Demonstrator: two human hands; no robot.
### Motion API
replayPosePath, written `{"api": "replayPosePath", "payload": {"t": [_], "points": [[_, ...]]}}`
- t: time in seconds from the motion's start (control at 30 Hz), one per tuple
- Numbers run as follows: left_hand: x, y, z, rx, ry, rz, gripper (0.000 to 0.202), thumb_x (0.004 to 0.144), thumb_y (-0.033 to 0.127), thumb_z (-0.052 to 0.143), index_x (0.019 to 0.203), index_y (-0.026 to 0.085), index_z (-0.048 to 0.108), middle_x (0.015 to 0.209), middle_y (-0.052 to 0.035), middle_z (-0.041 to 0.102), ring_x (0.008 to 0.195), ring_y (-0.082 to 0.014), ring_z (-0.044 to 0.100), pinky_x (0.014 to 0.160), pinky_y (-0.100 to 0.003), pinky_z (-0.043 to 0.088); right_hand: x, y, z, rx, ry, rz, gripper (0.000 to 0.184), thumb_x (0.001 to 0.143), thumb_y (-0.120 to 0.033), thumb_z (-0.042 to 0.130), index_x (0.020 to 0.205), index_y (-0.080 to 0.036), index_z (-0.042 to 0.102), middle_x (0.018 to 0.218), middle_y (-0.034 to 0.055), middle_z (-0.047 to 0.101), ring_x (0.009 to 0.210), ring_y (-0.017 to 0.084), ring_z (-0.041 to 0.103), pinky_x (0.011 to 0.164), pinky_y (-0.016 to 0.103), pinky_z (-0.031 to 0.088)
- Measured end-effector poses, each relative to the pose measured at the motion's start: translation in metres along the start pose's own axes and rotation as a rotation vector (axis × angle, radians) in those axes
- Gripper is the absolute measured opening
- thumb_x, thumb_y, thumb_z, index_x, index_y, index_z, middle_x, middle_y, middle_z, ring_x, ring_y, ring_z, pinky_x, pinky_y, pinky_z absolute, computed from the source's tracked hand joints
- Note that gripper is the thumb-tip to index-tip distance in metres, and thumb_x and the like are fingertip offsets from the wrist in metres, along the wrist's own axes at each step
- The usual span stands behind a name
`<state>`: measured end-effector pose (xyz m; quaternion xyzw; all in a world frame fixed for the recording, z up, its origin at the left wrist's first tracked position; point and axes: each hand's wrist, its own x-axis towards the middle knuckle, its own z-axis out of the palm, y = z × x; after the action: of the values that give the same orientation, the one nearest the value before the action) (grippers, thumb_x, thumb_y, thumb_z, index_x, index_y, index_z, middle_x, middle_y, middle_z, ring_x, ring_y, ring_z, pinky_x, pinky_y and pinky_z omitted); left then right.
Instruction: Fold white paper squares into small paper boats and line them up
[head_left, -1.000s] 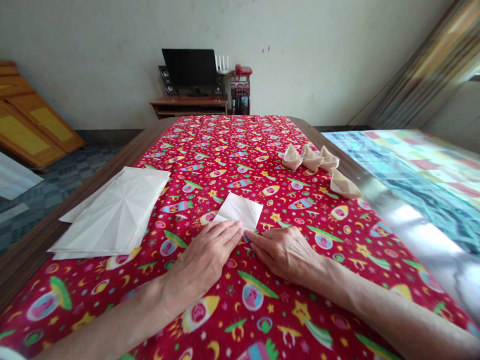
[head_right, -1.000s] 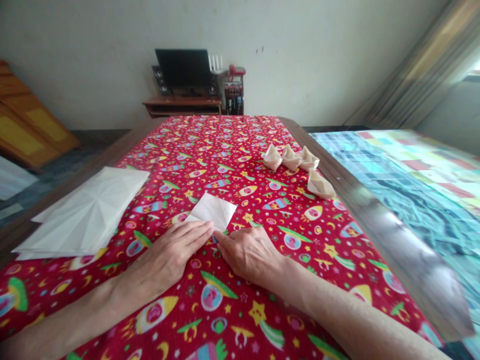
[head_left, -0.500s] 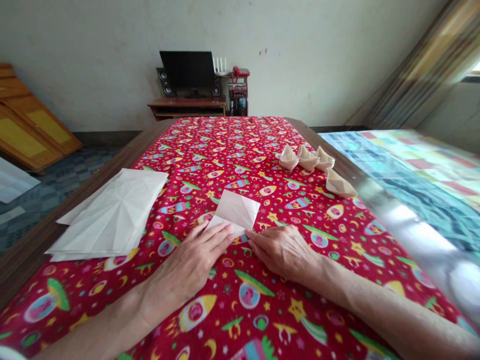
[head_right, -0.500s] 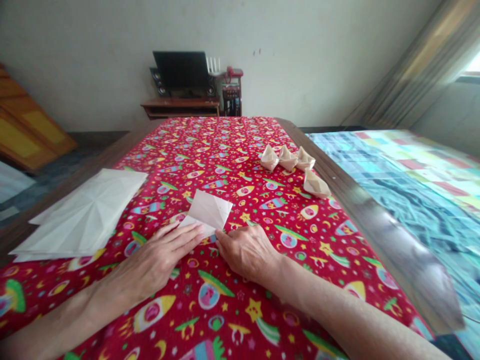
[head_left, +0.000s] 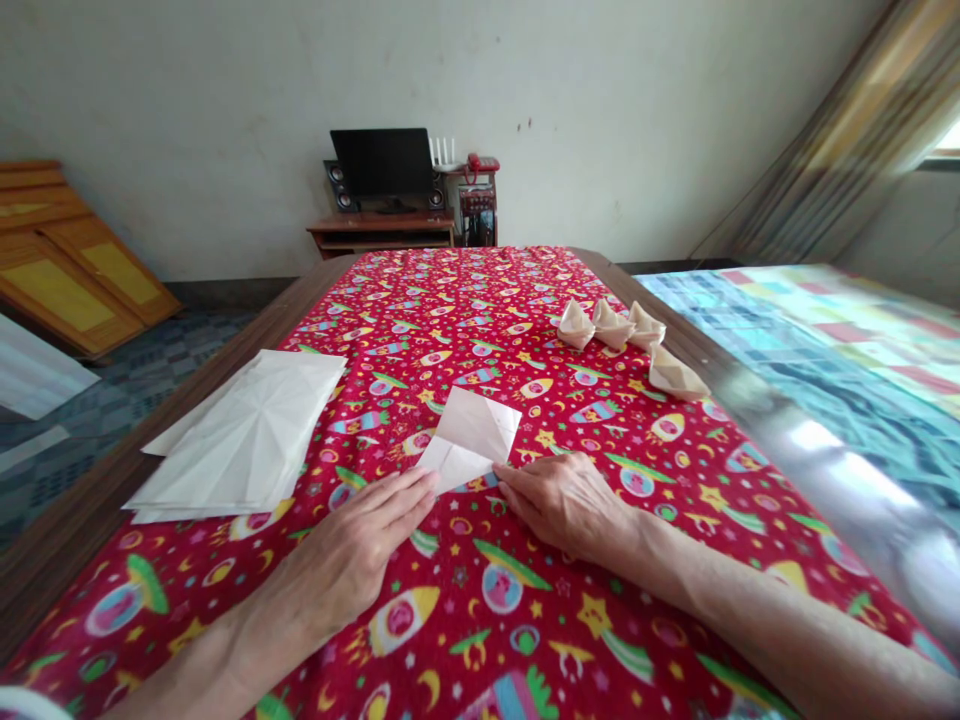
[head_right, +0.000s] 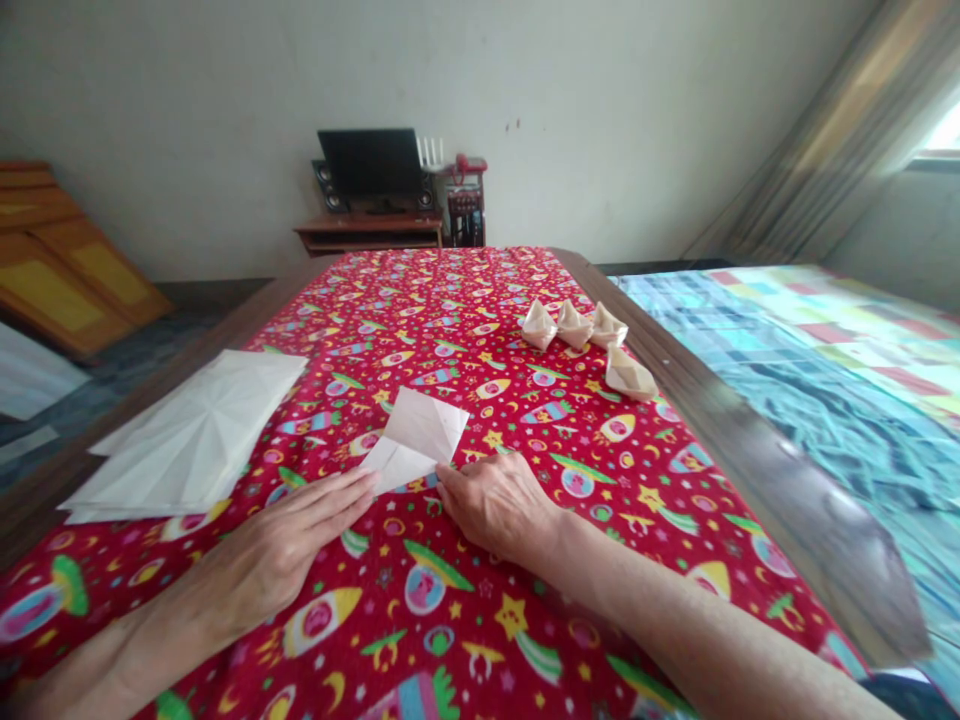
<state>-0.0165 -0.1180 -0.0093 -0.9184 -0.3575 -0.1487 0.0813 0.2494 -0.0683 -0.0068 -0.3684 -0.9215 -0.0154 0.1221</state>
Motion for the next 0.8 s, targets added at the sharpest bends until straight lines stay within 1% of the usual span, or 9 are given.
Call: {"api": "replayPosePath", "payload": {"t": [0.2,0.27,0.4,0.47,0.53,0.6,0.63,0.7,0.8], "points": [[0.014,-0.012,-0.001,-0.149,0.102,0.024,0.042,0.084,0.0,0.038,0.114,0.016,0.063,0.115,-0.0048,0.066,0.113,-0.0144,0.057,0.097,-0.029,0.05,-0.002,-0.001,0.003,-0.008,0.024,-0.021,0.033,0.096,-0.028,0.034,0.101,-0.017,0.065,0.062,0.0014,0.065,0.049,0.011,0.05,0.049,0.03,0.016],[0.026,-0.011,0.0,-0.15,0.082,-0.023,0.038,0.087,0.007,0.044,0.121,0.016,0.058,0.119,-0.0058,0.064,0.114,-0.0163,0.056,0.1,-0.033,0.048,-0.003,0.0,0.004,-0.003,0.029,-0.025,0.031,0.096,-0.027,0.035,0.102,-0.017,0.064,0.062,0.0008,0.064,0.049,0.01,0.049,0.048,0.029,0.017],[0.046,-0.006,0.004,-0.056,-0.022,0.019,0.037,0.091,0.016,0.048,0.128,0.018,0.051,0.127,-0.0063,0.058,0.117,-0.0191,0.053,0.106,-0.041,0.042,-0.003,0.006,0.003,-0.01,0.039,-0.037,0.026,0.095,-0.024,0.039,0.099,-0.019,0.065,0.064,0.0003,0.061,0.054,0.01,0.049,0.048,0.026,0.023],[0.05,-0.006,0.004,-0.033,-0.043,0.048,0.034,0.093,0.016,0.043,0.125,0.017,0.053,0.123,-0.0065,0.06,0.116,-0.0182,0.054,0.104,-0.038,0.043,-0.001,0.014,0.002,-0.071,0.077,-0.024,0.025,0.094,-0.021,0.042,0.105,-0.021,0.063,0.074,0.003,0.063,0.064,0.013,0.053,0.05,0.024,0.03],[0.05,-0.009,0.003,-0.017,-0.056,0.082,0.033,0.093,0.014,0.04,0.124,0.016,0.053,0.122,-0.0076,0.061,0.116,-0.0179,0.054,0.102,-0.036,0.045,0.004,0.025,0.002,-0.155,0.145,-0.019,0.034,0.092,-0.017,0.044,0.123,-0.021,0.055,0.1,0.01,0.063,0.082,0.018,0.056,0.058,0.024,0.04],[0.047,-0.012,0.002,-0.004,-0.055,0.107,0.035,0.093,0.011,0.038,0.124,0.015,0.053,0.122,-0.0079,0.061,0.117,-0.018,0.053,0.103,-0.035,0.044,0.01,0.036,0.005,-0.215,0.196,-0.017,0.045,0.09,-0.012,0.044,0.134,-0.022,0.045,0.129,0.0168,0.048,0.109,0.026,0.05,0.078,0.034,0.047],[0.045,-0.015,0.002,0.0,-0.054,0.115,0.036,0.092,0.01,0.038,0.125,0.015,0.053,0.124,-0.008,0.06,0.118,-0.018,0.053,0.103,-0.034,0.043,0.013,0.041,0.006,-0.227,0.204,-0.028,0.046,0.09,-0.011,0.043,0.134,-0.024,0.044,0.135,0.0169,0.043,0.116,0.027,0.046,0.084,0.038,0.046],[0.043,-0.021,0.002,0.003,-0.043,0.121,0.036,0.092,0.01,0.038,0.125,0.014,0.054,0.125,-0.0079,0.06,0.119,-0.0176,0.052,0.102,-0.033,0.044,0.019,0.05,0.009,-0.222,0.204,-0.096,0.043,0.091,-0.011,0.042,0.132,-0.025,0.047,0.137,0.0158,0.041,0.121,0.027,0.042,0.09,0.041,0.045],[0.044,-0.033,0.005,0.015,0.004,0.126,0.035,0.093,0.01,0.037,0.12,0.016,0.058,0.122,-0.0059,0.062,0.117,-0.0166,0.054,0.1,-0.033,0.045,0.022,0.053,0.007,-0.186,0.258,-0.207,0.029,0.093,-0.016,0.042,0.116,-0.021,0.058,0.129,0.0152,0.05,0.116,0.026,0.047,0.089,0.04,0.046]]}}
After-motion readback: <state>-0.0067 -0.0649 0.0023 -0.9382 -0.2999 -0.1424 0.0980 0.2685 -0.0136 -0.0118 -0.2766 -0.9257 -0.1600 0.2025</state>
